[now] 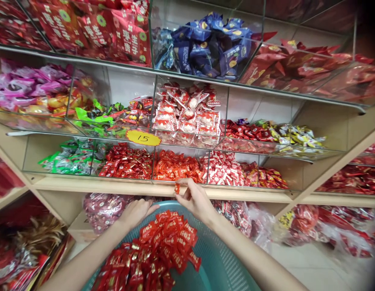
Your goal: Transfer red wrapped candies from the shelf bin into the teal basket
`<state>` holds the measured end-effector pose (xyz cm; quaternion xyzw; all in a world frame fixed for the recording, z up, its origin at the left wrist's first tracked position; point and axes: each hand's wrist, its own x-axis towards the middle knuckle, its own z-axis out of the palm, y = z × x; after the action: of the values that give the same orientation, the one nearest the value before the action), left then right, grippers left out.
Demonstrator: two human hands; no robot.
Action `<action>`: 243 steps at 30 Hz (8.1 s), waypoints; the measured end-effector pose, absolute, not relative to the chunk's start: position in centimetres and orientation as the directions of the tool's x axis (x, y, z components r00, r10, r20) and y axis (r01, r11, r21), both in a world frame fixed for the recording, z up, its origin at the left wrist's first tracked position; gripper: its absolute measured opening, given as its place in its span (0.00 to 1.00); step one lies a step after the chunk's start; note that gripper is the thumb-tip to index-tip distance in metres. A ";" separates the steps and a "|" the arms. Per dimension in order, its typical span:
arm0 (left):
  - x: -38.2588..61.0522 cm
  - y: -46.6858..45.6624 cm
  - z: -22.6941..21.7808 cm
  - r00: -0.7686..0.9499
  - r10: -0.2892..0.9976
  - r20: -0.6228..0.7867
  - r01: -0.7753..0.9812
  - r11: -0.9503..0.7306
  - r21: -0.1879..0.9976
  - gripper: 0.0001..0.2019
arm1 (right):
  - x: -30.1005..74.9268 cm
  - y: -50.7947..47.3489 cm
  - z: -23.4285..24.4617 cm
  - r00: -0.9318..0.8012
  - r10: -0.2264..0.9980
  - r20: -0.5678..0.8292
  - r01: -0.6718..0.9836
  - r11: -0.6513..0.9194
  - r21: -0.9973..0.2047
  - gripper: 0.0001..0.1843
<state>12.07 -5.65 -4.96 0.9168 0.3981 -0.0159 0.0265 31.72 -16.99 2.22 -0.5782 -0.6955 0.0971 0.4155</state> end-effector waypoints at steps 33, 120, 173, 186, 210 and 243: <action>12.1 -6.1 -4.1 0.682 0.727 -0.078 0.731 -0.681 0.035 0.24 | 33.8 -19.8 -1.2 0.046 0.945 -0.325 -0.306 -0.296 -0.905 0.18; 12.3 -6.2 -4.4 0.689 0.723 -0.048 0.724 -0.689 0.015 0.25 | 33.0 -19.6 2.3 0.086 0.989 0.121 0.996 -0.088 0.011 0.10; 12.0 -6.6 -4.3 0.664 0.746 -0.054 0.747 -0.660 0.075 0.24 | 31.3 -19.9 -2.7 -0.028 0.999 -0.021 0.999 0.029 0.041 0.09; 12.4 -7.0 -3.5 0.672 0.737 -0.071 0.740 -0.672 0.021 0.24 | 34.2 -14.9 4.0 0.026 0.944 0.330 0.996 0.004 -0.090 0.13; 12.5 -6.7 -4.6 0.674 0.738 -0.046 0.736 -0.675 -0.045 0.23 | 37.1 -9.3 4.7 -0.223 0.866 0.447 0.964 0.263 -0.028 0.15; 11.3 -6.9 -5.3 0.658 0.752 -0.038 0.751 -0.652 0.105 0.24 | 33.7 -15.1 -5.1 -0.025 0.994 0.109 0.114 0.111 -0.987 0.18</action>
<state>11.34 -6.85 -5.35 0.9089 0.4132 0.0045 0.0556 33.69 -15.11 -5.10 -0.4949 -0.5595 0.4465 0.4926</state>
